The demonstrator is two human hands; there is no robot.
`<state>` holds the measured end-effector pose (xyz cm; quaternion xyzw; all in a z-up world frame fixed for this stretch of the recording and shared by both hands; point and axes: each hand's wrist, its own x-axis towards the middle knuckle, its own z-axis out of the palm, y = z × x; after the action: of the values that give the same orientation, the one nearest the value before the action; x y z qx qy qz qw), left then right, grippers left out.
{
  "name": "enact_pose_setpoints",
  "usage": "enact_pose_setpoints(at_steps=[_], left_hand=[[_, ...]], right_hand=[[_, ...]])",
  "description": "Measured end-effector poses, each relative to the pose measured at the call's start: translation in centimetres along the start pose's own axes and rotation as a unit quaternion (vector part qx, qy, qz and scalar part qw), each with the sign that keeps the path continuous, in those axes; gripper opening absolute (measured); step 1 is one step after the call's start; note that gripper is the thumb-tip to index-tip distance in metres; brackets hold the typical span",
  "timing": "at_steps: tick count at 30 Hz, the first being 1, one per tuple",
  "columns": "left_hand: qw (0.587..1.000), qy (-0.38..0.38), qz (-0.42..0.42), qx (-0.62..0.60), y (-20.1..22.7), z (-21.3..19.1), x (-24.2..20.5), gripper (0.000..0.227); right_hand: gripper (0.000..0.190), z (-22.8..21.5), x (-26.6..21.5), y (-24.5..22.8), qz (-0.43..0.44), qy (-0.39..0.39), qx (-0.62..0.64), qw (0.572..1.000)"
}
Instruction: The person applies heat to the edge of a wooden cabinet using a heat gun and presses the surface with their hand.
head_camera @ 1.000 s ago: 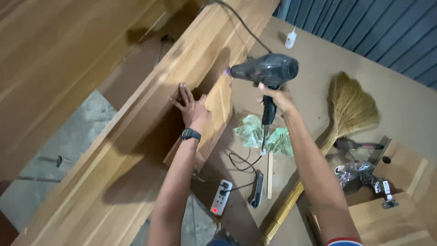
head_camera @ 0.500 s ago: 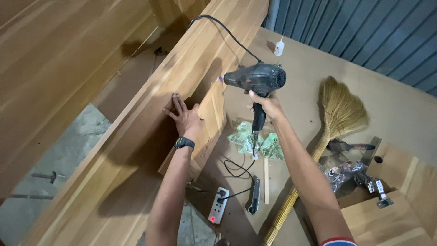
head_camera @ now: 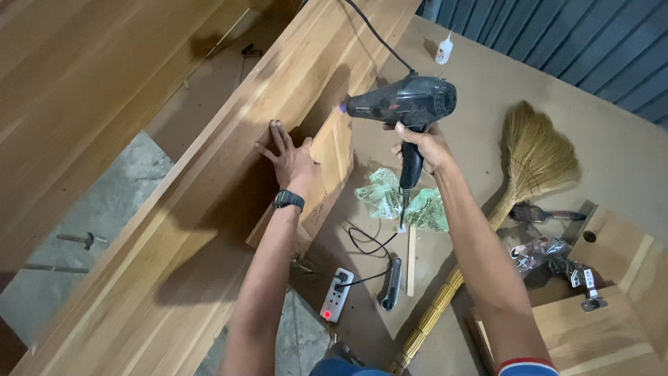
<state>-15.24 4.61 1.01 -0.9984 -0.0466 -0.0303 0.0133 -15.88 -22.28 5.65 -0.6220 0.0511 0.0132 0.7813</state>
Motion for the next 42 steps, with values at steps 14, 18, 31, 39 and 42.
enact_pose_setpoints(at_steps=[14, 18, 31, 39, 42], left_hand=[[1.000, -0.004, 0.003, -0.004, -0.2, 1.4, 0.6, 0.062], [1.000, 0.002, -0.001, 0.009, -0.1, 2.4, 0.9, 0.061], [0.995, -0.025, 0.046, -0.084, -0.2, 2.4, 2.3, 0.055], [0.910, -0.187, 0.062, -0.365, 3.9, -1.0, 7.7, 0.058], [0.871, -0.168, 0.098, -0.452, 4.8, 1.6, 10.6, 0.064]], right_hand=[[0.058, -0.4, 0.5, 0.7, -0.011, 0.027, 0.044, 0.999], [0.062, -0.1, 0.3, -0.3, -0.010, 0.034, 0.046, 0.998], [0.052, -1.8, 2.2, 2.4, 0.004, 0.026, 0.037, 0.999], [0.054, -1.9, -1.0, 3.3, 0.062, 0.168, 0.106, 0.978], [0.043, -4.1, -1.7, 8.4, 0.045, 0.221, 0.164, 0.960]])
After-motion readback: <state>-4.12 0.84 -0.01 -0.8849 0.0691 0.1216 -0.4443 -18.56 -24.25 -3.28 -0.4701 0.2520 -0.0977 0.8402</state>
